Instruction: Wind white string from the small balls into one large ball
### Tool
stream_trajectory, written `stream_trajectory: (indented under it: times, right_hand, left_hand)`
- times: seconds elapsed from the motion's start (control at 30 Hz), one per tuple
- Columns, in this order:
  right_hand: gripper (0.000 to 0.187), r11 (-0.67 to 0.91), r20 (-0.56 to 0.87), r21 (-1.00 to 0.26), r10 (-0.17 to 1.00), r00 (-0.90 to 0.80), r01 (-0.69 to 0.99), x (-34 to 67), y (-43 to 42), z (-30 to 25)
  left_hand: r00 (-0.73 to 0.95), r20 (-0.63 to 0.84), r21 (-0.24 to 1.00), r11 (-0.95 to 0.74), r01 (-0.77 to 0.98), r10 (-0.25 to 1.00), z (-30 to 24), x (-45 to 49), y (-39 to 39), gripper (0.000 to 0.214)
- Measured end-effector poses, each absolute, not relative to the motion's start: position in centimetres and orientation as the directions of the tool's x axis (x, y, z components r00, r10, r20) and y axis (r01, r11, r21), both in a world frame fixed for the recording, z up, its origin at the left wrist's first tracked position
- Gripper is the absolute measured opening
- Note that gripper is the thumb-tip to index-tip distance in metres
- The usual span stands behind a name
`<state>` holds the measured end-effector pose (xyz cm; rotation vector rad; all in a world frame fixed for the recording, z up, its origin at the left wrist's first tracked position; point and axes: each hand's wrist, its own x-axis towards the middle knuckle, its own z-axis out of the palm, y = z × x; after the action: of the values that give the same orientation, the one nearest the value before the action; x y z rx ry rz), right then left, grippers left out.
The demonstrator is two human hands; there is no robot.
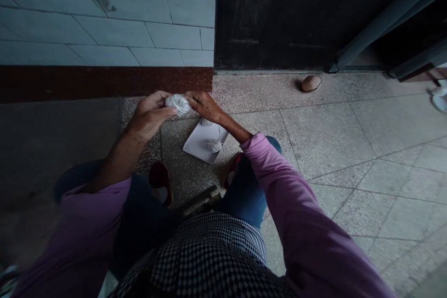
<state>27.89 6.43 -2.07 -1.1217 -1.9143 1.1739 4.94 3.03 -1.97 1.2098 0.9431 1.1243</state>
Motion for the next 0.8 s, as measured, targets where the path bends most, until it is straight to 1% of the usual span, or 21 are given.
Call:
stream_trajectory:
  times: [0.1,0.2,0.27,0.33,0.37,0.43,0.53,0.6,0.67,0.73,0.8]
  right_hand:
    - [0.047,0.258,0.026,-0.891,0.851,-0.525,0.374,26.8,5.5,-2.9]
    - [0.044,0.342,0.041,-0.856,0.793,-0.608,0.388,26.1,4.6,-3.6]
    - [0.043,0.400,0.065,-0.836,0.751,-0.657,0.375,25.8,4.2,-3.8]
    - [0.045,0.444,0.089,-0.825,0.713,-0.695,0.350,25.7,4.0,-3.6]
    - [0.047,0.457,0.099,-0.821,0.703,-0.704,0.342,25.8,3.9,-3.4]
    - [0.052,0.466,0.115,-0.816,0.711,-0.693,0.342,26.1,4.1,-2.7]
    - [0.059,0.440,0.142,-0.815,0.782,-0.607,0.376,26.9,4.7,-1.3]
    - [0.061,0.395,0.143,-0.823,0.839,-0.524,0.408,27.5,5.2,-0.5]
    - [0.063,0.326,0.116,-0.839,0.889,-0.443,0.435,27.8,5.6,0.1]
    - [0.067,0.261,0.081,-0.866,0.915,-0.395,0.426,27.6,5.9,0.2]
    - [0.071,0.212,0.060,-0.900,0.926,-0.373,0.381,27.2,6.0,-0.2]
  left_hand:
    - [0.080,0.033,0.975,-0.014,-0.220,0.996,-2.8,4.7,3.7,0.054]
    - [-0.009,0.023,0.973,-0.024,-0.228,1.000,-3.6,4.3,4.3,0.051]
    - [-0.065,0.030,0.989,-0.039,-0.142,0.997,-4.0,3.9,4.5,0.045]
    - [-0.106,0.060,0.998,-0.059,0.009,0.993,-4.2,3.6,4.7,0.040]
    - [-0.105,0.076,0.994,-0.068,0.087,0.992,-4.3,3.5,4.7,0.038]
    - [-0.051,0.087,0.977,-0.075,0.199,0.995,-4.3,3.2,4.6,0.036]
    - [0.103,0.065,0.966,-0.088,0.242,0.993,-4.0,3.3,4.0,0.037]
    - [0.223,0.038,0.974,-0.086,0.210,0.974,-3.6,3.5,3.5,0.037]
    - [0.307,0.016,0.992,-0.055,0.118,0.952,-3.1,3.9,3.0,0.039]
    - [0.317,0.012,1.000,-0.008,-0.012,0.948,-2.6,4.3,2.7,0.041]
    - [0.301,0.003,0.991,0.036,-0.126,0.954,-2.4,4.7,2.6,0.043]
